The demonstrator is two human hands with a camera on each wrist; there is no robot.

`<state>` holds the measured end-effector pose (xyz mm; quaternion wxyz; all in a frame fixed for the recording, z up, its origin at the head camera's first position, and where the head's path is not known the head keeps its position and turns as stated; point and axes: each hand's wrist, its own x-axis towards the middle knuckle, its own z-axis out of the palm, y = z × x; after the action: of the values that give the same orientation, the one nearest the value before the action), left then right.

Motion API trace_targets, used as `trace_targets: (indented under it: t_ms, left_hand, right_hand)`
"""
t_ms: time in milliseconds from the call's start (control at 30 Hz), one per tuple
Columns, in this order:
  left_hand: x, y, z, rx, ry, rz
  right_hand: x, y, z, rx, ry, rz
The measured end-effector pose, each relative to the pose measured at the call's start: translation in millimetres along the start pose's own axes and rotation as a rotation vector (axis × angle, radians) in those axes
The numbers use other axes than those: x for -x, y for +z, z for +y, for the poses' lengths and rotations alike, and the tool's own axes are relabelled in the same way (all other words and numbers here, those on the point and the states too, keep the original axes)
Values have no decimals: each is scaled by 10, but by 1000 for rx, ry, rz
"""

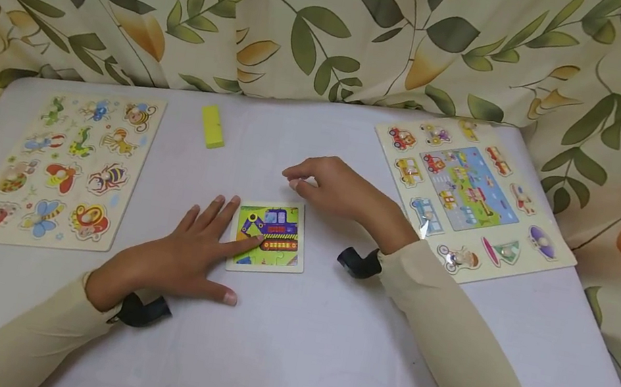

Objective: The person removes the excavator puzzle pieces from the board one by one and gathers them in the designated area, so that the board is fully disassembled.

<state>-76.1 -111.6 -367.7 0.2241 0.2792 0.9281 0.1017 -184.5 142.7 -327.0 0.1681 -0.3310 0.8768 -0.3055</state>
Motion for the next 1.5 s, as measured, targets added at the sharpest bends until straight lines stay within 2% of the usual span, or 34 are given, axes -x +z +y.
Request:
trace_targets:
  t_ms: [300, 567, 767, 1100, 1500]
  left_hand:
    - [10, -36, -34, 10, 12, -6]
    - [21, -45, -67, 64, 45, 9]
    - [32, -43, -73, 70, 50, 14]
    - [15, -19, -91, 49, 48, -7]
    - [23, -8, -116, 50, 69, -5]
  right_hand:
    - [-135, 87, -61, 9, -82, -82]
    - [-246, 188, -157, -31, -78, -158]
    - [-328, 260, -195, -27, -85, -219]
    - [-416, 329, -189, -15, -117, -243]
    - [-507, 368, -244, 80, -128, -280]
